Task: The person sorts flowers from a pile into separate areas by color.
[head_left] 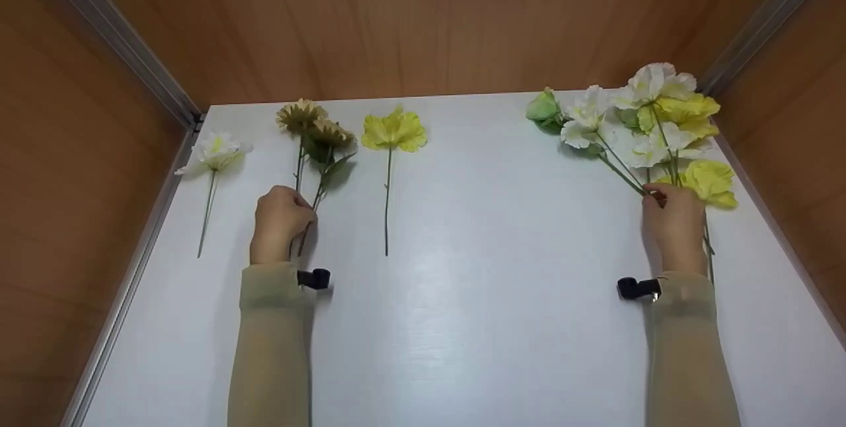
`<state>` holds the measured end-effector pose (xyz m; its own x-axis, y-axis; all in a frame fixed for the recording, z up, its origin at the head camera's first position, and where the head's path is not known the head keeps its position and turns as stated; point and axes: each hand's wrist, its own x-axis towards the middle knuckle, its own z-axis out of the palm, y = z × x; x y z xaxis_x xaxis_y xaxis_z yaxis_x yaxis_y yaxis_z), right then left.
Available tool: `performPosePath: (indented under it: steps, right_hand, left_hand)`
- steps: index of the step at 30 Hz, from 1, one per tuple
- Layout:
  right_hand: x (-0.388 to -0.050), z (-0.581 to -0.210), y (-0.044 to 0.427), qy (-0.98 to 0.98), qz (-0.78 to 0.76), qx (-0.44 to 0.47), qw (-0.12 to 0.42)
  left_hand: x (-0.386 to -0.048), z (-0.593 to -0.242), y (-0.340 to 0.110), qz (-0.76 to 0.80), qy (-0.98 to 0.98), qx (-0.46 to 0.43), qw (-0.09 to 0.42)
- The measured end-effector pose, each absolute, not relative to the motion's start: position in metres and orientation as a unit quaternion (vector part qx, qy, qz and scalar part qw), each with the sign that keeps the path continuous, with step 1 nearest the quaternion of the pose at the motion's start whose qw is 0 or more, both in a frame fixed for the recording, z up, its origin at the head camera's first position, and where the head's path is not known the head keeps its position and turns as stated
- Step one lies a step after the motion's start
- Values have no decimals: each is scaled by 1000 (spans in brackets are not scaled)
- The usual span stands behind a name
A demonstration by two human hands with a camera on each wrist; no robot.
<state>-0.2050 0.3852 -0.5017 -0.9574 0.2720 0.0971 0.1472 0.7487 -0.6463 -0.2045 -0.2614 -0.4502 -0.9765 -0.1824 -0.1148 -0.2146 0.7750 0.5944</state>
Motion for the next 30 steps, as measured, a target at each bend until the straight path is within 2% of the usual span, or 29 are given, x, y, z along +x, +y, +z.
performPosePath:
  steps: [4,8,15,22,26,30]
  right_hand:
    - [-204,-499,384,-931,338,-106,85]
    - [-204,-497,383,-928,345,-115,75]
    - [-206,-497,383,-925,342,-136,92]
    - [-206,-491,385,-926,344,-142,63]
    - [-205,-482,381,-927,345,-135,66]
    - [-203,-472,378,-922,355,-133,76]
  left_hand:
    - [-205,-451,-262,311,943,-120,4]
    - [-204,-451,-263,316,940,-126,6]
    - [-204,-448,-263,315,941,-123,26]
    - [-215,-465,-270,324,938,-116,43]
    - [-223,-476,-276,308,945,-105,26]
    - [-215,-464,-268,312,944,-109,14]
